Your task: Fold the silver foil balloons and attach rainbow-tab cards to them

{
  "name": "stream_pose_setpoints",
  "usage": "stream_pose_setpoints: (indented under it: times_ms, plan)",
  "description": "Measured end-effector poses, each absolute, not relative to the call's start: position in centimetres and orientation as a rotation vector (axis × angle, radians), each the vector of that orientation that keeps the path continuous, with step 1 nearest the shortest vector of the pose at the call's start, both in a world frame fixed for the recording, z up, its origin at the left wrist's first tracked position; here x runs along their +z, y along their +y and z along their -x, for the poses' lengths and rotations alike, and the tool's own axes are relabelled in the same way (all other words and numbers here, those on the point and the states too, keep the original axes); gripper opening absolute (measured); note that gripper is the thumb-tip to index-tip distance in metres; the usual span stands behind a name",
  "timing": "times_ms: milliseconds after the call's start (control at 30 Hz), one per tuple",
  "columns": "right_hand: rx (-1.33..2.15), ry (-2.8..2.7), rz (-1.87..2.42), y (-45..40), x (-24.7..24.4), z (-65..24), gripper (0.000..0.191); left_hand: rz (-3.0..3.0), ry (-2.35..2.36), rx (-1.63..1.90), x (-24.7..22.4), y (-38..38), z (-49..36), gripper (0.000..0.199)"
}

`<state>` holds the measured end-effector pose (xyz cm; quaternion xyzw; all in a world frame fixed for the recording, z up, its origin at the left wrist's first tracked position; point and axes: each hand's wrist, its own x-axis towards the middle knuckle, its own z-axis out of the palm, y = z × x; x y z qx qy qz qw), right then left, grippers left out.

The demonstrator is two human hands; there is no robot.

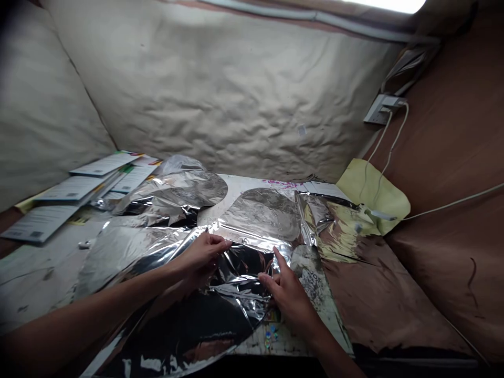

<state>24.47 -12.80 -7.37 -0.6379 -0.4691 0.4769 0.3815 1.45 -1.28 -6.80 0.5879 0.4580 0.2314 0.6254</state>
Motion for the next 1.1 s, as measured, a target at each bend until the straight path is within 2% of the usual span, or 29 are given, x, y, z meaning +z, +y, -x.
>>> stream_pose_setpoints:
  times_ms: [133, 200, 300, 367, 433, 500, 567, 733, 867, 1100]
  plan:
    - [1.204, -1.174, 1.677, -12.5, -7.2, -24.3, 0.093, -1.885, 1.288, 0.686, -5.7, -2.8, -1.2, 0.041]
    - [1.206, -1.188, 1.693, -12.2, -7.3, -24.2, 0.093, -2.287, 1.236, 0.726, -5.4, -4.0, -1.7, 0.051]
    - [1.215, -1.224, 1.703, -12.1, -7.2, -24.4, 0.092, -2.63, 0.949, 0.424, -6.2, -5.6, -2.6, 0.069]
    - [1.145, -1.325, 1.775, -12.1, -6.8, -24.7, 0.088, -2.671, 0.923, 0.244, -7.0, -6.2, -3.0, 0.075]
    - [0.797, -1.511, 1.876, -12.3, -6.1, -24.9, 0.074, -2.678, 0.954, 0.18, -7.6, -6.3, -3.2, 0.074]
    - [0.267, -1.716, 1.854, -12.3, -5.6, -24.9, 0.058, -2.688, 0.965, 0.173, -7.8, -6.3, -3.2, 0.075]
    - [-0.054, -1.94, 1.727, -12.1, -5.8, -24.5, 0.055, -2.698, 0.968, 0.178, -7.9, -6.2, -3.1, 0.075]
    - [0.142, -2.417, 1.731, -11.0, -8.3, -23.5, 0.071, -2.722, 0.974, 0.234, -8.4, -6.1, -2.9, 0.078]
    - [0.191, -2.424, 1.811, -10.8, -9.1, -23.5, 0.074, -2.724, 0.973, 0.256, -8.8, -6.1, -2.9, 0.08]
    - [0.285, -2.412, 1.827, -10.6, -7.8, -22.8, 0.075, -2.719, 0.947, 0.147, -8.0, -6.0, -3.2, 0.09]
